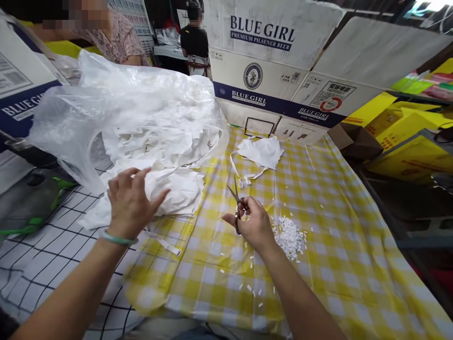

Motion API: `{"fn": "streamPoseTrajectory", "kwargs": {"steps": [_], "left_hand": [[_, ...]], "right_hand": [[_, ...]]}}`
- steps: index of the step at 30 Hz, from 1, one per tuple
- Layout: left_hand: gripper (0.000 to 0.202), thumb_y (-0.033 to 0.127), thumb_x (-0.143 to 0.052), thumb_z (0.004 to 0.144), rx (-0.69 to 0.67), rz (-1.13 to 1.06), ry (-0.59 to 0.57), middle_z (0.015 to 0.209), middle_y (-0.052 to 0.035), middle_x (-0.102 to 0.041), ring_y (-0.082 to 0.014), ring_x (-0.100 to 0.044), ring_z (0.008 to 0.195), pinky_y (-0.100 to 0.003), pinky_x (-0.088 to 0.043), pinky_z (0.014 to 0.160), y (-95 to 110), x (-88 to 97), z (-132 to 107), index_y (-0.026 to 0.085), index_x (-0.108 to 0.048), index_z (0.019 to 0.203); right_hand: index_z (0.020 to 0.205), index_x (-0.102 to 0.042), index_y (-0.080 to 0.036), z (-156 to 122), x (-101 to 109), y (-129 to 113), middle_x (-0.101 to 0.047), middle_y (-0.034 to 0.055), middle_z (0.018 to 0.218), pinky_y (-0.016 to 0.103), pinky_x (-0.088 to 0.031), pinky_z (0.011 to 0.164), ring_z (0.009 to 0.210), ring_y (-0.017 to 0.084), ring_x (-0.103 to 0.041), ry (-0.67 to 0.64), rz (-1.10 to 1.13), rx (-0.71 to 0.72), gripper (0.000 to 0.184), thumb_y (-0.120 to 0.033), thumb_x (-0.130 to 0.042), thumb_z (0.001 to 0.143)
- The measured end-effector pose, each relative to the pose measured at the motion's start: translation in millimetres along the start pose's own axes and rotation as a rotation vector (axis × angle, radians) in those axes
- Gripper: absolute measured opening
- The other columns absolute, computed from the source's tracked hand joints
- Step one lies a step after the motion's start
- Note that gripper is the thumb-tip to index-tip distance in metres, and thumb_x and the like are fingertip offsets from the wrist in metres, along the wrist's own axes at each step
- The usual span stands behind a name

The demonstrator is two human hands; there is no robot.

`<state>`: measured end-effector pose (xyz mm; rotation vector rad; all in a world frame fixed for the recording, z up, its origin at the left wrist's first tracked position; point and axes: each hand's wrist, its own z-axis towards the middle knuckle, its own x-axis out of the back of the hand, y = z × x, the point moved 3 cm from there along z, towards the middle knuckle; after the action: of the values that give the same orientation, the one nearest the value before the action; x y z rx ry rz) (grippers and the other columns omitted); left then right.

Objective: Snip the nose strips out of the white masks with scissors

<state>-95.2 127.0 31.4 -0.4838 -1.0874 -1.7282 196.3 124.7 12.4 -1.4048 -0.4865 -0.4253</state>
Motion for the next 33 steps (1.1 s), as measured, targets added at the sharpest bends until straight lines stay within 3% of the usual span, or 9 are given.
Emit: {"fn": "streamPoseTrajectory", "kwargs": {"steps": [4, 8, 10, 13, 16, 24, 27, 30, 33], "left_hand": [[0.009, 0.026, -0.065, 0.08, 0.046, -0.103, -0.088, 0.094, -0.0124, -0.057, -0.0367, -0.052, 0.106, -0.055, -0.04, 0.093, -30.9, 5.7, 23.5, 0.018, -0.067, 0.077], [0.017, 0.032, -0.055, 0.092, 0.092, -0.44, -0.153, 0.085, -0.0043, -0.057, -0.0157, -0.055, 0.071, -0.03, -0.048, 0.065, 19.5, 6.8, 3.2, 0.018, -0.064, 0.088], [0.016, 0.034, -0.058, 0.093, 0.297, -0.992, -0.249, 0.076, 0.0001, -0.056, -0.0103, -0.049, 0.057, -0.024, -0.044, 0.053, 52.9, 10.6, -19.2, 0.019, -0.062, 0.097], [0.011, 0.031, -0.066, 0.089, 0.552, -1.595, -0.354, 0.07, 0.0023, -0.059, -0.0099, -0.057, 0.061, -0.022, -0.051, 0.06, 89.1, 20.5, -47.7, 0.022, -0.064, 0.094], [0.009, 0.029, -0.071, 0.086, 0.69, -1.777, -0.362, 0.073, -0.0001, -0.067, -0.0123, -0.067, 0.073, -0.022, -0.057, 0.071, 94.6, 26.6, -61.9, 0.02, -0.069, 0.085], [0.026, 0.035, -0.067, 0.088, 1.003, -1.655, -0.448, 0.096, -0.0099, -0.076, -0.0173, -0.071, 0.086, -0.025, -0.06, 0.077, 69.8, 25.8, -110.7, 0.017, -0.076, 0.105], [0.035, 0.044, -0.06, 0.089, 1.18, -1.47, -0.778, 0.093, -0.0124, -0.076, -0.0176, -0.069, 0.072, -0.025, -0.057, 0.06, 47.0, 28.5, -143.7, 0.015, -0.074, 0.104], [0.041, 0.052, -0.06, 0.088, 0.849, -1.043, -1.131, 0.065, -0.007, -0.067, -0.0149, -0.058, 0.055, -0.024, -0.046, 0.05, 30.2, 32.2, -155.5, 0.013, -0.071, 0.077], [0.025, 0.042, -0.07, 0.082, 0.376, -0.7, -0.692, 0.079, -0.0051, -0.065, -0.0191, -0.06, 0.077, -0.028, -0.049, 0.07, 34.4, 32.0, -127.0, 0.017, -0.067, 0.08]], "right_hand": [[0.091, -0.053, -0.022, 4.3, -33.1, -19.6, -0.064, 0.0028, 0.09, 0.035, -0.049, 0.079, 0.081, 0.019, -0.057, -0.092, 0.121, 0.007, 0.042, -0.048, -0.079, 0.07], [0.092, -0.043, -0.025, 2.4, -55.9, -36.2, -0.064, 0.0049, 0.105, 0.037, -0.05, 0.086, 0.088, 0.017, -0.06, -0.086, 0.446, 0.041, 0.038, -0.039, -0.075, 0.076], [0.092, -0.04, -0.026, -3.5, -60.0, -44.4, -0.061, 0.0059, 0.12, 0.04, -0.049, 0.095, 0.105, 0.018, -0.061, -0.134, 0.588, 0.117, 0.042, -0.034, -0.078, 0.075], [0.095, -0.039, -0.027, -19.1, -60.0, -50.7, -0.061, 0.0046, 0.121, 0.044, -0.041, 0.109, 0.125, 0.021, -0.055, -0.163, 0.657, 0.222, 0.045, -0.029, -0.08, 0.075], [0.092, -0.04, -0.027, -35.6, -58.8, -46.8, -0.061, 0.0002, 0.093, 0.042, -0.048, 0.102, 0.108, 0.02, -0.064, -0.129, 0.683, 0.173, 0.032, -0.027, -0.072, 0.084], [0.088, -0.042, -0.027, -52.8, -62.5, -47.9, -0.062, 0.0007, 0.09, 0.033, -0.054, 0.081, 0.088, 0.017, -0.064, -0.109, 0.562, 0.124, 0.026, -0.025, -0.068, 0.082], [0.086, -0.042, -0.025, -48.2, -54.3, -41.0, -0.057, -0.0018, 0.083, 0.03, -0.051, 0.077, 0.08, 0.014, -0.06, -0.002, 0.558, 0.11, 0.025, -0.024, -0.067, 0.083], [0.087, -0.042, -0.025, -46.5, -47.9, -37.0, -0.056, -0.0024, 0.084, 0.028, -0.049, 0.077, 0.08, 0.013, -0.058, -0.04, 0.607, 0.108, 0.027, -0.02, -0.069, 0.082], [0.089, -0.043, -0.025, -49.3, -44.7, -41.6, -0.056, -0.0021, 0.087, 0.028, -0.048, 0.079, 0.083, 0.013, -0.058, -0.085, 0.645, 0.109, 0.026, -0.015, -0.067, 0.082]]}}
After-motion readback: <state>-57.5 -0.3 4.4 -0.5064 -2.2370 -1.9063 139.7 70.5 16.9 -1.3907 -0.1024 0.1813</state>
